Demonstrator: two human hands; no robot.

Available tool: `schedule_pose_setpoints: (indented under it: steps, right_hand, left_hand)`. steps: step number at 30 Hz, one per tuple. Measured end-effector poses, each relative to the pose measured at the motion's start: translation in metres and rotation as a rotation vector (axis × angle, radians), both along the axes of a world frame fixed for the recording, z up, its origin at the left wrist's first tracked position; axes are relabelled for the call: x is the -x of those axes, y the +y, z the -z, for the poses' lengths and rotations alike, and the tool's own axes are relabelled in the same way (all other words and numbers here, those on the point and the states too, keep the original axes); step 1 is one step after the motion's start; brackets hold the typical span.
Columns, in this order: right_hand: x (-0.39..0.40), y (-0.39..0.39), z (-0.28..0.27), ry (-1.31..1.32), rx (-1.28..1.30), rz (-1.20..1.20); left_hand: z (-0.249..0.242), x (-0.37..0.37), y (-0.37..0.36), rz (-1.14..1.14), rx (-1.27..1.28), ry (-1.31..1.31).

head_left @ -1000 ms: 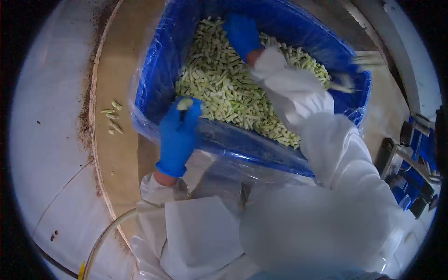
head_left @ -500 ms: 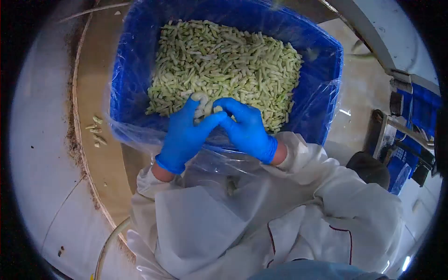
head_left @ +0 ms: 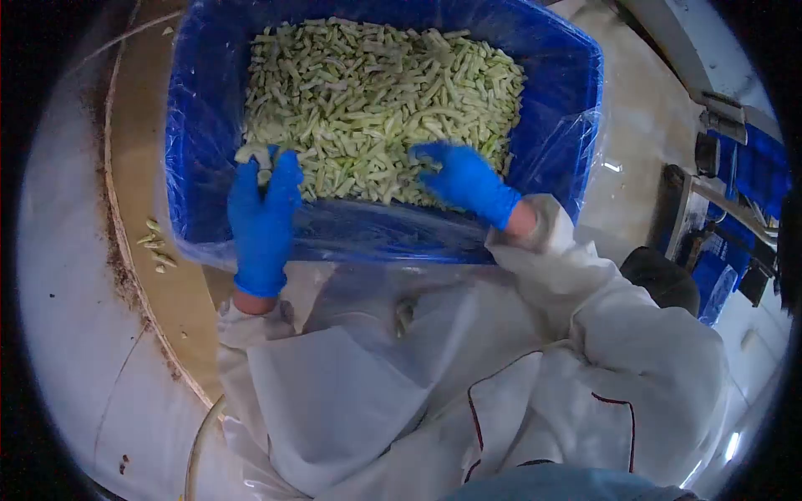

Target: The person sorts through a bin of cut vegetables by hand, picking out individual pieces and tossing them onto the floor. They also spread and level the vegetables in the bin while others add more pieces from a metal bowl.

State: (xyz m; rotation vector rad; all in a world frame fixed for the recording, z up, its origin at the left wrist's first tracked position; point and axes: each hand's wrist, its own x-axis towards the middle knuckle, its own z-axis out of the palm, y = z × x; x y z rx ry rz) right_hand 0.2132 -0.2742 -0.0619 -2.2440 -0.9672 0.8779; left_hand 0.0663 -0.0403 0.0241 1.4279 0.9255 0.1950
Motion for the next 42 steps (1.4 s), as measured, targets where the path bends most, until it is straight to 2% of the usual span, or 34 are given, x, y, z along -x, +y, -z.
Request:
schedule_pose_setpoints:
  steps: [2,5,8,12,14,17,20,21,24,27,33,35,36,38,42]
  right_hand:
    - [-0.033,-0.009,0.028,-0.349,0.224,0.154]
    - [-0.055,-0.004,0.054,-0.726,0.141,0.147]
    - [-0.058,0.0,0.066,-0.628,0.242,0.114]
    - [-0.059,-0.003,0.063,-0.669,0.371,-0.025]
    - [-0.059,-0.006,0.066,-0.694,0.365,-0.103]
    - [-0.049,0.0,0.049,-0.54,0.285,-0.041]
    - [-0.007,0.011,-0.002,-0.031,0.06,0.097]
    - [0.006,0.017,-0.021,0.045,0.012,0.04]
    - [0.028,0.035,-0.059,0.242,-0.112,-0.085]
    - [0.03,0.037,-0.066,0.342,-0.166,-0.125]
    - [0.014,0.046,-0.088,0.448,-0.195,-0.262]
    - [0.003,0.049,-0.091,0.478,-0.175,-0.306]
    - [0.0,0.048,-0.092,0.605,-0.169,-0.3]
    - [-0.005,0.044,-0.093,0.861,-0.153,-0.285]
    - [0.012,0.023,-0.097,1.274,-0.277,0.006]
  left_hand:
    - [0.005,0.001,0.003,-0.002,-0.087,-0.039]
    - [0.013,-0.002,0.002,0.007,-0.158,-0.125]
    - [0.016,0.0,0.005,0.061,-0.154,-0.108]
    - [0.023,0.001,-0.001,0.042,-0.09,-0.022]
    - [0.021,-0.002,-0.005,0.166,-0.233,-0.015]
    - [0.014,-0.005,-0.009,0.316,-0.38,-0.036]
    - [0.012,-0.009,-0.022,0.492,-0.56,-0.19]
    - [0.011,-0.012,-0.025,0.561,-0.643,-0.267]
    - [-0.001,-0.013,-0.038,0.981,-0.987,-0.013]
    - [0.002,-0.012,-0.035,0.929,-1.241,-0.015]
    - [-0.006,-0.012,-0.034,1.058,-1.002,0.176]
    - [-0.01,-0.01,-0.032,1.073,-1.039,0.154]
    - [-0.013,-0.008,-0.031,1.079,-1.058,0.142]
    - [-0.021,-0.006,-0.029,1.02,-0.899,-0.026]
    - [-0.03,0.001,-0.036,0.949,-0.729,-0.233]
